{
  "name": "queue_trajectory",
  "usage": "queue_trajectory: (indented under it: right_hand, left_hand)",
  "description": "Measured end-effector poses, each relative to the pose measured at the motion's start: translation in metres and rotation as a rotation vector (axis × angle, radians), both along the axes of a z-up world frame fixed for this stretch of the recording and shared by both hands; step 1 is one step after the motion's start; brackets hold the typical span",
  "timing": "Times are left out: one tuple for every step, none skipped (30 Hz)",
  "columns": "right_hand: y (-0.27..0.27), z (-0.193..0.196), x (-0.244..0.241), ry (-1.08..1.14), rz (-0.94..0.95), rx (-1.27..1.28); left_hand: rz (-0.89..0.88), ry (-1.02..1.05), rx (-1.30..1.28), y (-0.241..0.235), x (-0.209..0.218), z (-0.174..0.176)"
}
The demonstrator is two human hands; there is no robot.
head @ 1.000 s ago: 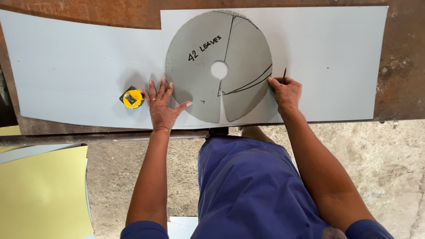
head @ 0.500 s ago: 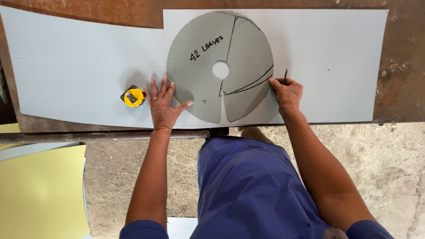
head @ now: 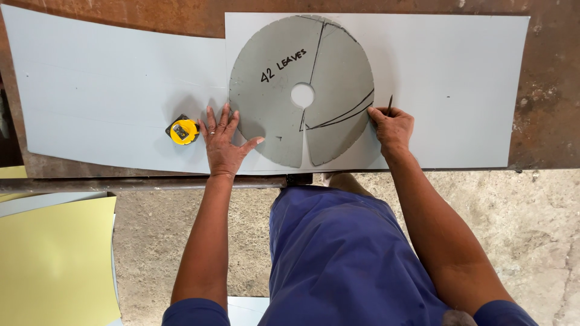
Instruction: Trace a circular template onto a sheet of material using a metal scriber.
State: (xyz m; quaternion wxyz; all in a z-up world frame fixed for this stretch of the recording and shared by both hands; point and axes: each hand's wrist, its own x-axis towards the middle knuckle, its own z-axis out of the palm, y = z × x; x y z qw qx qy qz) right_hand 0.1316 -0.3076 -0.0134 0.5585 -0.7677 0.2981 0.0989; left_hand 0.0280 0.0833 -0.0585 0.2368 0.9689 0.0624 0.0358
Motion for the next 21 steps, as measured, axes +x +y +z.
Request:
queue_trajectory:
  right_hand:
    - [-0.0001, -0.0003, -0.0002, 0.0, 0.0, 0.0]
    - [-0.0003, -0.0005, 0.0002, -0.003, -0.001, 0.001]
    - [-0.0005, -0.0007, 0.0005, -0.006, -0.001, 0.002]
    - [-0.0002, -0.0001, 0.0004, -0.005, -0.002, 0.002]
    - [0.0001, 0.0005, 0.0002, 0.0, 0.0, -0.001]
    - [0.0004, 0.0011, 0.0004, 0.004, 0.002, -0.005]
    - [-0.0003, -0.0004, 0.0002, 0.004, 0.002, -0.005]
    - [-0.0011, -0.0017, 0.0001, -0.007, -0.001, 0.004]
    - [-0.0018, -0.0031, 0.0001, -0.019, -0.005, 0.012]
    - [-0.0009, -0.0011, 0.0001, -0.019, -0.005, 0.013]
    - [0.0001, 0.0007, 0.0, -0.01, 0.004, 0.004]
    - [0.0002, 0.0028, -0.0004, -0.001, 0.012, -0.007]
    - [-0.0005, 0.0015, -0.0005, -0.001, 0.011, -0.007]
    - [-0.001, 0.0, -0.0003, 0.004, 0.006, -0.006]
    - [-0.0013, -0.0014, -0.0002, 0.009, 0.0, -0.004]
    - [-0.0011, -0.001, -0.0005, 0.01, 0.001, -0.004]
    - [-0.0009, -0.0005, -0.0008, 0.003, 0.003, 0.0]
    - [-0.0009, 0.0001, -0.0003, -0.005, 0.005, 0.003]
    - [-0.0012, -0.0002, -0.0002, -0.006, 0.006, 0.003]
    - [-0.0014, -0.0006, -0.0002, -0.008, 0.007, 0.011]
    - [-0.0016, -0.001, -0.0002, -0.011, 0.008, 0.019]
  left_hand:
    - [0.0, 0.0, 0.0, 0.0005, -0.0004, -0.0006]
    - [-0.006, -0.002, 0.015, 0.0008, -0.0001, -0.0012]
    - [-0.012, -0.005, 0.03, 0.0012, 0.0002, -0.0019]
    - [-0.012, -0.004, 0.031, 0.0015, -0.0001, -0.0026]
    - [-0.015, -0.007, 0.036, 0.0018, -0.0004, -0.0034]
    - [-0.019, -0.01, 0.041, 0.002, -0.0003, -0.0043]
    - [-0.019, -0.01, 0.041, 0.0018, -0.0005, -0.0043]
    - [-0.018, -0.01, 0.043, 0.0015, -0.0004, -0.0042]
    - [-0.016, -0.01, 0.045, 0.0013, -0.0004, -0.0042]
    - [-0.017, -0.009, 0.046, 0.0014, -0.0003, -0.0037]
    - [-0.016, -0.003, 0.043, 0.0016, -0.0003, -0.0034]
    - [-0.015, 0.005, 0.038, 0.0009, -0.0004, -0.0033]
    - [-0.016, 0.005, 0.037, 0.0006, -0.0002, -0.0033]
    - [-0.008, 0.01, 0.023, 0.0005, -0.0002, -0.0032]
    - [-0.001, 0.015, 0.009, 0.0005, -0.0001, -0.0031]
    - [0.0, 0.016, 0.009, 0.0009, -0.0006, -0.0039]
    - [-0.01, 0.005, 0.035, 0.0013, -0.0012, -0.0047]
    - [-0.021, -0.008, 0.06, 0.0015, -0.0008, -0.0057]
    - [-0.02, -0.008, 0.06, 0.0012, -0.0005, -0.005]
    - [-0.015, -0.002, 0.047, 0.0011, -0.0003, -0.0041]
    - [-0.009, 0.004, 0.035, 0.001, -0.0002, -0.0032]
